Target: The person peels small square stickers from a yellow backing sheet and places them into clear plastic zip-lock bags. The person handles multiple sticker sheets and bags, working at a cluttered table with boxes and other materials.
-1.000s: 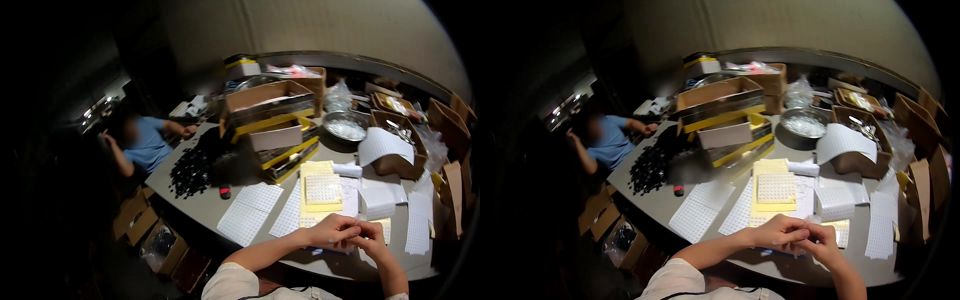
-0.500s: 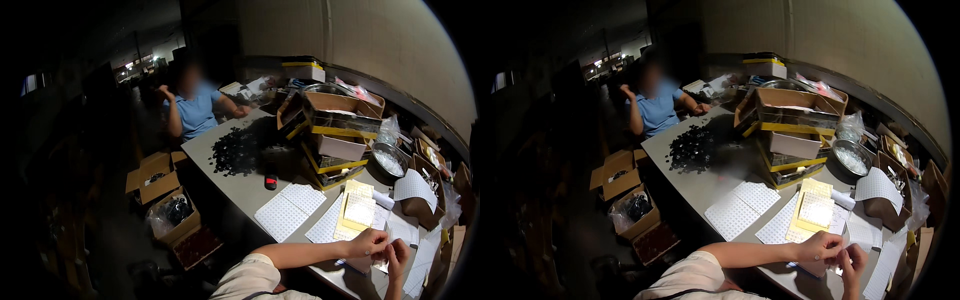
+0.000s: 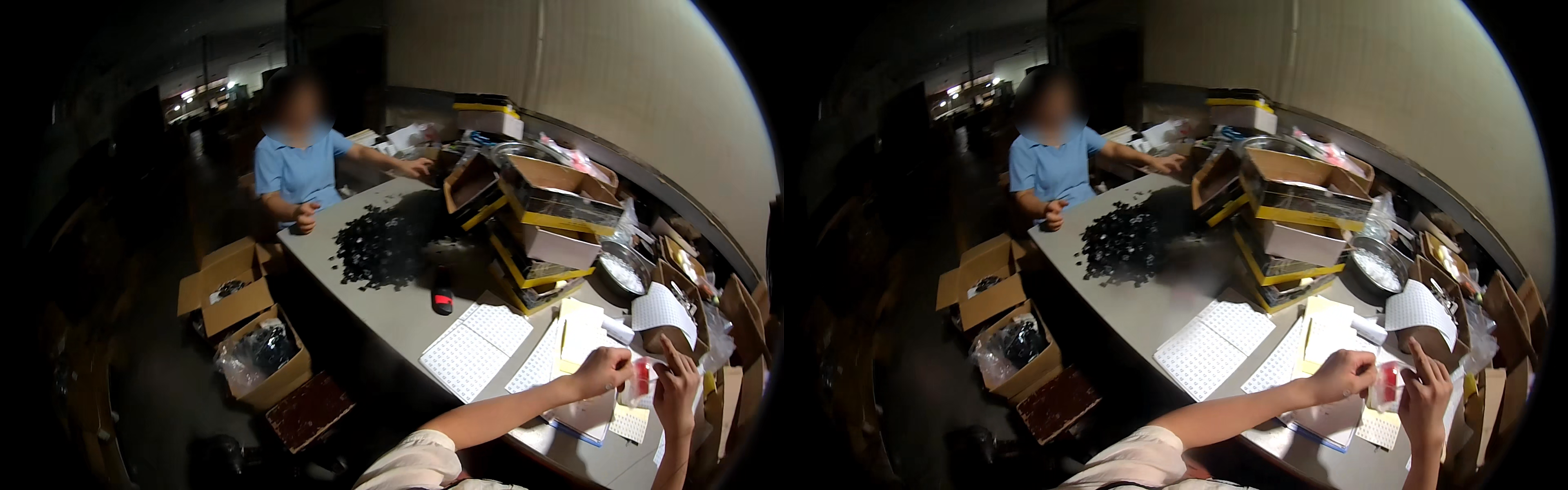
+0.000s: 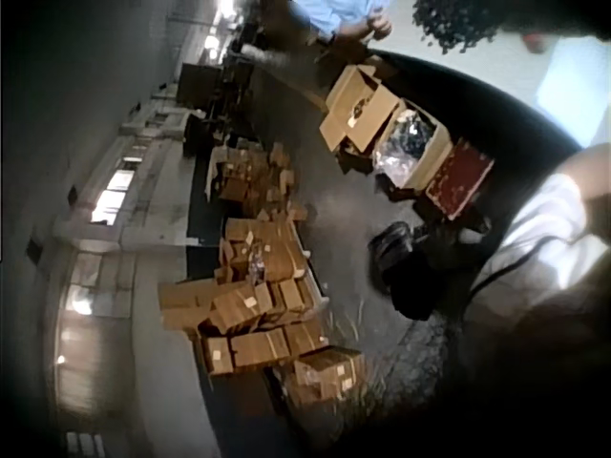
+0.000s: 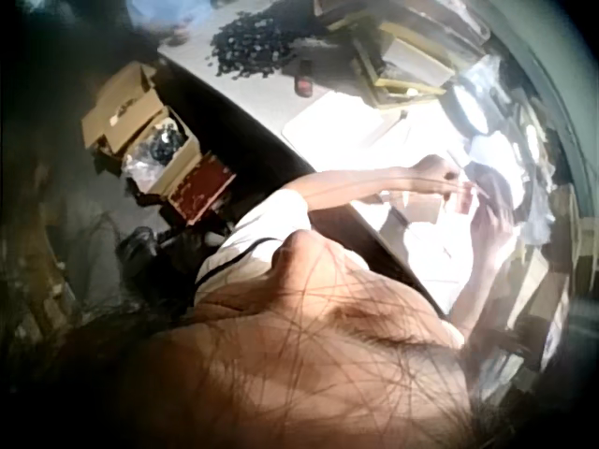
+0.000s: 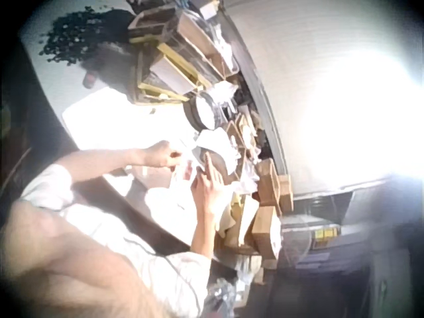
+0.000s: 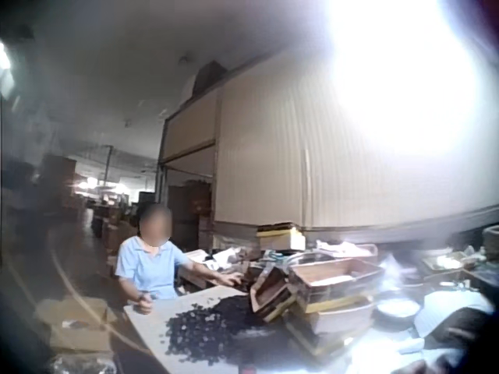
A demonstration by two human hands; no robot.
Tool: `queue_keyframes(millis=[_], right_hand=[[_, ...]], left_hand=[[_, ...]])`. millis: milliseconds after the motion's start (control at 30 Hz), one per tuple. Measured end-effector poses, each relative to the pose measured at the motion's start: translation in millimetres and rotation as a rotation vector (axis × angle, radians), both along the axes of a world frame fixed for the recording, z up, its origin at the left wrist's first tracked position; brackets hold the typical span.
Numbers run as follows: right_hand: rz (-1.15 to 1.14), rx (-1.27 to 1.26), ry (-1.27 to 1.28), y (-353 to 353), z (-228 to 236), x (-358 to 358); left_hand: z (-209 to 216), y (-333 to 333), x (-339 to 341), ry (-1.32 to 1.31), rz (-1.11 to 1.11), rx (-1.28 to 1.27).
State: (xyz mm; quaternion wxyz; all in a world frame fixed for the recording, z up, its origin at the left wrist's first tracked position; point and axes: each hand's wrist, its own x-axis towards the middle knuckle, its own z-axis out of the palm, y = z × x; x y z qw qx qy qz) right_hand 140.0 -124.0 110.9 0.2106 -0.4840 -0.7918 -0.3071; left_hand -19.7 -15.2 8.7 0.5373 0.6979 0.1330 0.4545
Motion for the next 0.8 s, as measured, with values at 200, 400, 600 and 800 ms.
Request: queue_keyframes(millis=[200,400,600,800], right_hand=[[-0.136,-0.605,0.386,2.1,10.1,-3.6],[0.009,-0.777,0.352,17.3,-19.9,34.9],[-0.012,-0.778,0.420,24.4,-33.7,26.5],[0.132,-0.668,0.743,31.8,-77.1,19.3]], left_hand=[[-3.4,-7.3,-1.1,-0.015,-0.061,0.107],[-7.8,-11.3,0.8,-0.014,0.096,0.400],[-10.4,-16.6,3.5,0.027,0.170,0.567],[-12.8,-27.4,5.2,-0.032,0.115,0.729]])
